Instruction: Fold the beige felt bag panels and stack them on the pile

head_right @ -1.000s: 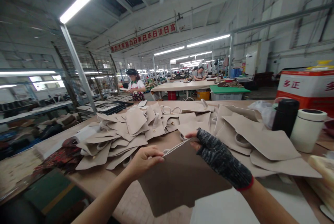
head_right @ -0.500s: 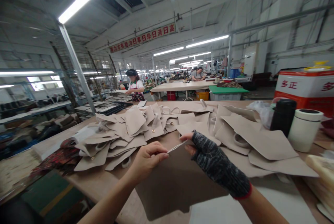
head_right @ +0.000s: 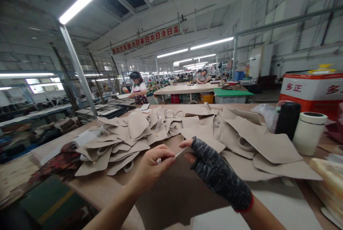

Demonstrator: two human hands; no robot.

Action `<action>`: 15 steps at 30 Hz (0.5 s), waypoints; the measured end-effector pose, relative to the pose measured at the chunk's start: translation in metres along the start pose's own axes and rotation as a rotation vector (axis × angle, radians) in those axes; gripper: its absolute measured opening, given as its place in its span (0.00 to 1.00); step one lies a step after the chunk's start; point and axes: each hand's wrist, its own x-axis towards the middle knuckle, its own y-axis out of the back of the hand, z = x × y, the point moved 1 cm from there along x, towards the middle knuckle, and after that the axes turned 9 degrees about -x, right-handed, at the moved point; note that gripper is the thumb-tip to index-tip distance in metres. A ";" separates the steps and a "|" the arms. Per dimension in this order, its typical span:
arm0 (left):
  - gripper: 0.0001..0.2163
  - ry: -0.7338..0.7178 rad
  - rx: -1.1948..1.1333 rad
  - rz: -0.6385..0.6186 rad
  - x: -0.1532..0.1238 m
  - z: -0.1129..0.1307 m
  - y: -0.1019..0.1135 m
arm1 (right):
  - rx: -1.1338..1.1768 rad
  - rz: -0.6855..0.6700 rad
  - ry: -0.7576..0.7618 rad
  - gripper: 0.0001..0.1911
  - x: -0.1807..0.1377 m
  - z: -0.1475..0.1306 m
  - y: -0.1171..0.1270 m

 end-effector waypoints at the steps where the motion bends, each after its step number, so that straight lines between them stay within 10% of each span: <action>1: 0.07 -0.008 0.004 -0.008 -0.001 0.001 0.000 | 0.002 -0.005 0.000 0.13 -0.001 0.000 0.000; 15: 0.08 0.052 0.065 -0.080 -0.026 0.004 -0.017 | -0.073 0.246 -0.041 0.07 -0.036 -0.026 0.014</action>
